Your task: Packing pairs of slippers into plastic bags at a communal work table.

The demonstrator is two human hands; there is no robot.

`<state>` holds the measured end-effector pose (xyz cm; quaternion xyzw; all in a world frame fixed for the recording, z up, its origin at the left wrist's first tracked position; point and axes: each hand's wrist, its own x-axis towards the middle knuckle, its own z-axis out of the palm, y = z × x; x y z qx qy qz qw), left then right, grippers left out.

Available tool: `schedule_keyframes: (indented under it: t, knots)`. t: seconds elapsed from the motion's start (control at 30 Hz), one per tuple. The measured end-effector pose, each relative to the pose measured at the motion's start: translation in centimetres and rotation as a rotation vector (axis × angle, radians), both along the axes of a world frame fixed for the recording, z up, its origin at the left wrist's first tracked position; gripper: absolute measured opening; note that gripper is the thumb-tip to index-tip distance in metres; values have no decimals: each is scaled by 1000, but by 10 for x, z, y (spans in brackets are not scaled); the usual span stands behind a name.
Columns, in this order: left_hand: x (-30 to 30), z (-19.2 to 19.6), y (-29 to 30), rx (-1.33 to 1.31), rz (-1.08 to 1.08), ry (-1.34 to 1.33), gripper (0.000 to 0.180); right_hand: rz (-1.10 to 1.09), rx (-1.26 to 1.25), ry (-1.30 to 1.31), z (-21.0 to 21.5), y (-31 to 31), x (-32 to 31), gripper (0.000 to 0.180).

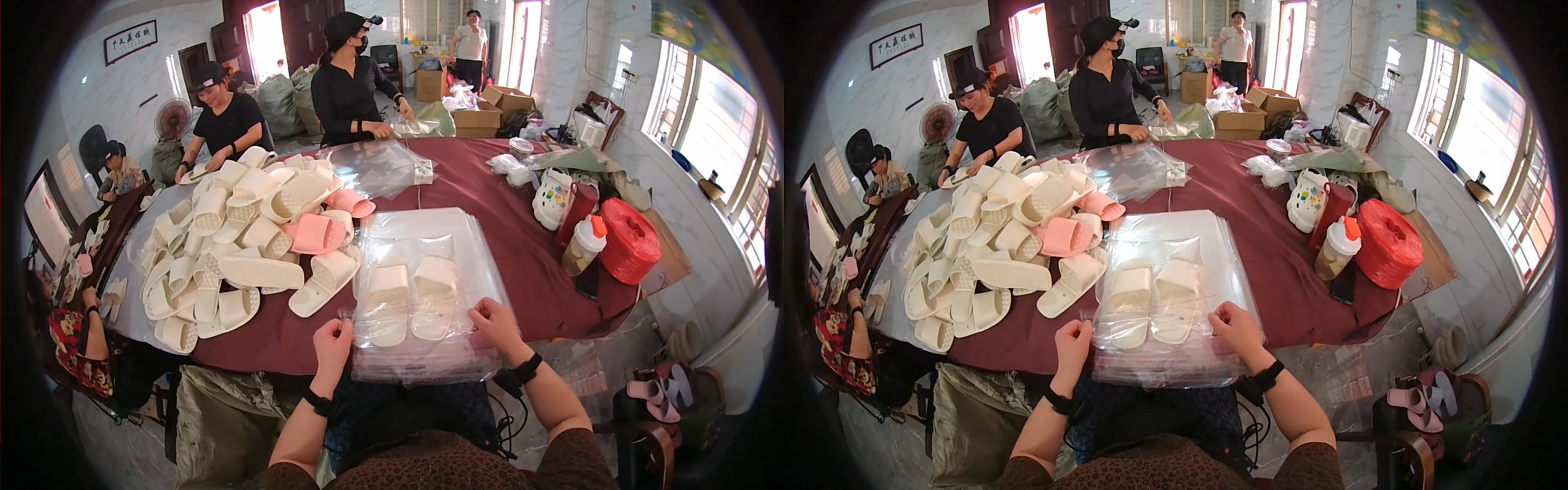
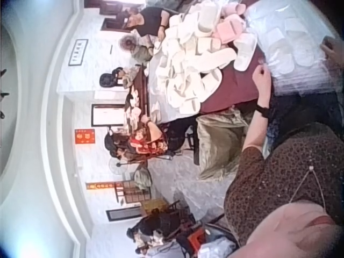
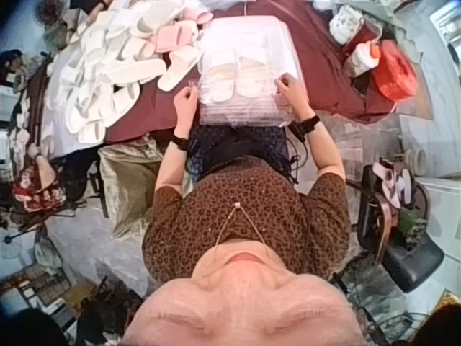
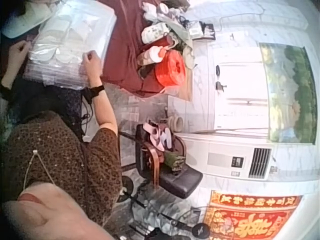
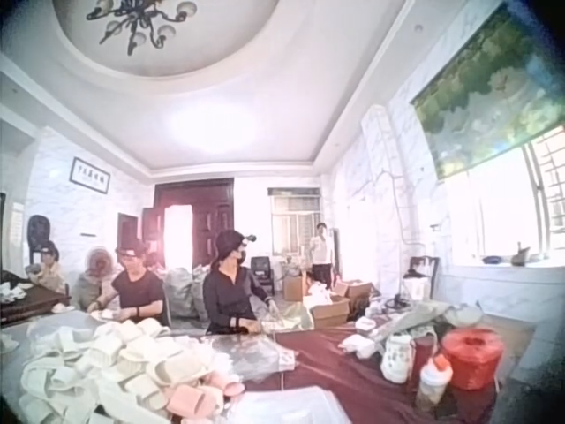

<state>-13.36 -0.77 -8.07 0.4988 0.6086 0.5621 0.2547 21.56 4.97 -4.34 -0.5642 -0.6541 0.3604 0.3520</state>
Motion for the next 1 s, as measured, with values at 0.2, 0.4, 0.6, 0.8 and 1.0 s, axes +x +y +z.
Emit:
schedule_keyframes:
  t: [0.2, 0.4, 0.6, 0.8, 1.0]
  knots:
    - [25, 29, 6, -111, 149, 431, 13, -113, 66, -267, -18, 4, -1, 26]
    - [27, 31, 12, 416, -65, 957, 24, -123, 151, -481, -15, 3, -6, 33]
    - [36, 9, 15, 266, -264, 1076, 30, -184, 487, -614, 2, -6, -20, 38]
    - [33, 1, 20, 197, -353, 894, 37, 75, 764, -610, 23, -18, -54, 32]
    - [43, 17, 18, 305, -139, 950, 48, 56, 505, -489, -13, 4, -52, 30]
